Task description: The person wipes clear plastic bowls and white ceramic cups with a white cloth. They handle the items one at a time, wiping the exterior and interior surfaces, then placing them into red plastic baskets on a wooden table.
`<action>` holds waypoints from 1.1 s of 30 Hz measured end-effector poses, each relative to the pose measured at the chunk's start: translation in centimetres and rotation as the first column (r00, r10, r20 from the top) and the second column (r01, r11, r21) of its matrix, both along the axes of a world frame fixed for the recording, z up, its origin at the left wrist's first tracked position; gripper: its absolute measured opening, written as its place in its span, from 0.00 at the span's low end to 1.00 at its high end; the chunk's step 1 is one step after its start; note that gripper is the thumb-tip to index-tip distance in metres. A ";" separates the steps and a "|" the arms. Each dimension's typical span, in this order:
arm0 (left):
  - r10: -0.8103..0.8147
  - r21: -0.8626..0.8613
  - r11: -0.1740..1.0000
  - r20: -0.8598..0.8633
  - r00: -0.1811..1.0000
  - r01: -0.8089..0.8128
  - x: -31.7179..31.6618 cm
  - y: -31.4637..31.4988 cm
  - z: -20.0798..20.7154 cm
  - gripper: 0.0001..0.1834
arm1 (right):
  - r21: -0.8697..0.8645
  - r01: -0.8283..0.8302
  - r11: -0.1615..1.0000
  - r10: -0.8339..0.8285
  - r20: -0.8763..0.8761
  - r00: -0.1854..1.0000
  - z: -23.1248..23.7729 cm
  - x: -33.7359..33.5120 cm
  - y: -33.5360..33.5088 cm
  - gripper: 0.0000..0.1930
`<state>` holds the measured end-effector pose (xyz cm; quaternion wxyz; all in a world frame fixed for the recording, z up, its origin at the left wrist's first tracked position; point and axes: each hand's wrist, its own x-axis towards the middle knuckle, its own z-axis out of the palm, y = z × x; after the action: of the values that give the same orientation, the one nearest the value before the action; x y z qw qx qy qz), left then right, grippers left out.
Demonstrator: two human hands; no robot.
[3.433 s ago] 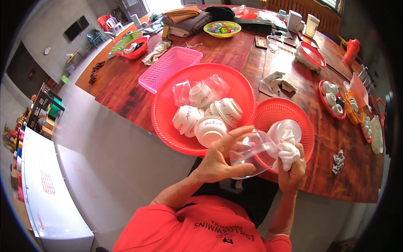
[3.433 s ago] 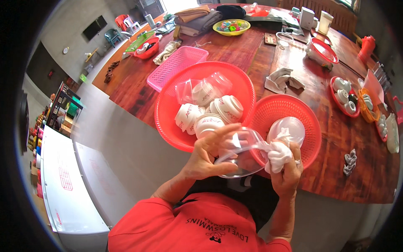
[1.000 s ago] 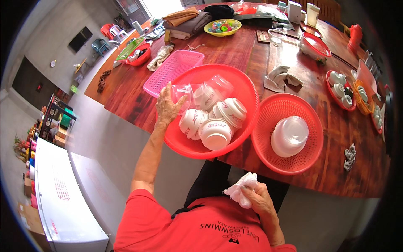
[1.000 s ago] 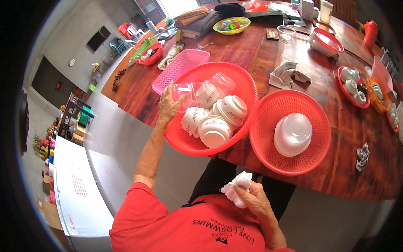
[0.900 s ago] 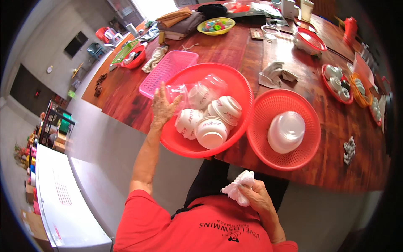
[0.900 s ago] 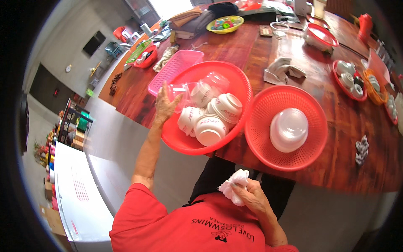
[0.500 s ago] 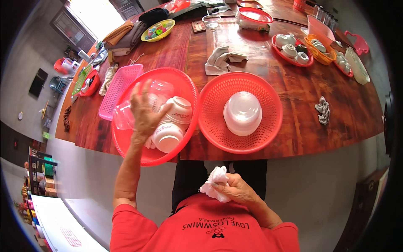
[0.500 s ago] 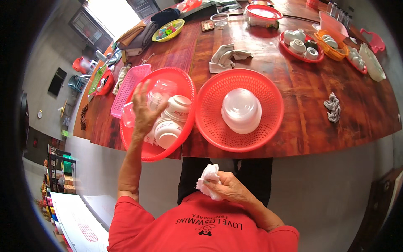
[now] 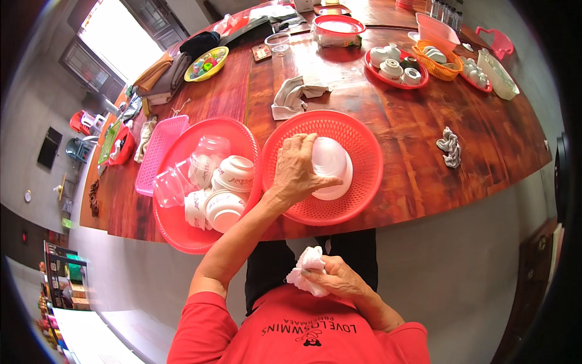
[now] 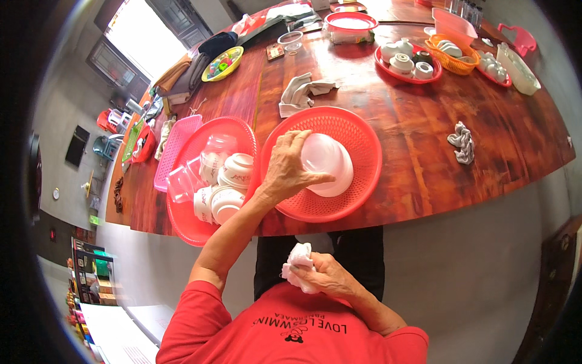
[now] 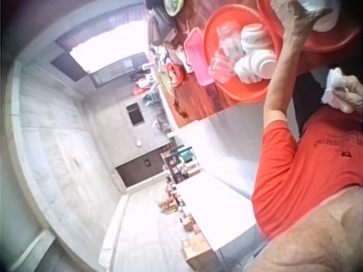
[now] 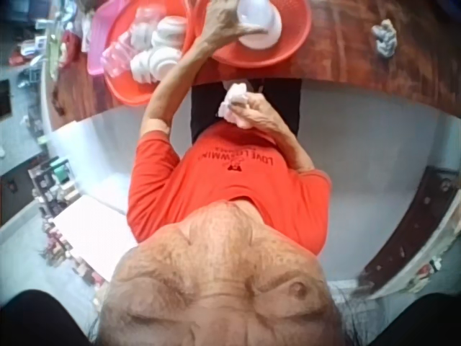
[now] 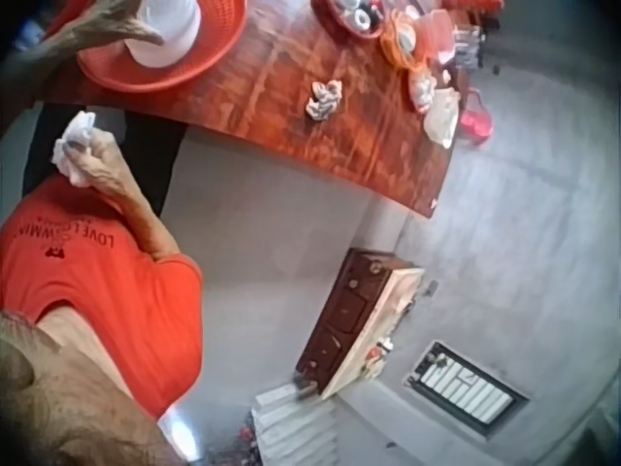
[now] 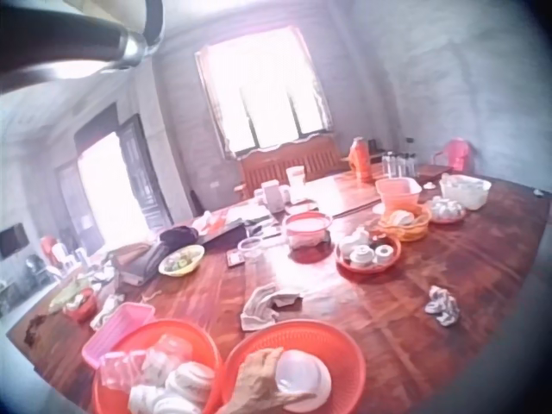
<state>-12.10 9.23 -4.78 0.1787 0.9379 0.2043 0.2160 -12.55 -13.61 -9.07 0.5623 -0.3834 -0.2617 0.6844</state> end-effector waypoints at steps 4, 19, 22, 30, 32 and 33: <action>0.028 0.083 0.996 0.156 0.987 -0.042 -0.7 -0.2 2.1 0.51 | 0.013 -0.017 1.000 0.018 -0.034 0.999 0.1 0.3 0.0 0.14; 0.217 -0.714 0.576 0.603 0.768 0.398 -6.7 0.8 2.2 0.38 | 0.256 0.443 0.859 -0.479 0.097 0.872 2.0 2.4 1.3 0.08; 0.340 -0.755 0.389 0.650 0.679 0.528 -7.9 -0.2 1.6 0.37 | 0.508 0.603 0.616 -0.747 0.132 0.652 2.9 2.9 3.2 0.07; 0.385 -0.780 0.190 0.617 0.686 0.596 -9.1 -5.6 1.4 0.48 | 0.829 0.050 0.557 -0.787 0.508 0.350 5.6 -0.9 8.2 0.19; 0.472 -0.725 0.012 0.611 0.635 0.689 -10.1 -5.0 -0.1 0.45 | 0.822 -0.037 0.569 -0.778 0.552 0.299 6.2 -1.2 8.3 0.20; 0.522 -0.682 -0.072 0.596 0.611 0.727 -10.5 -5.0 -0.1 0.44 | 0.812 -0.082 0.578 -0.770 0.576 0.274 6.5 -1.2 8.2 0.21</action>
<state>-22.57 4.24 -4.84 0.8839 0.2926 0.0963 0.3520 -13.77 -5.43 -2.57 0.5656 -0.4905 -0.6624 0.0266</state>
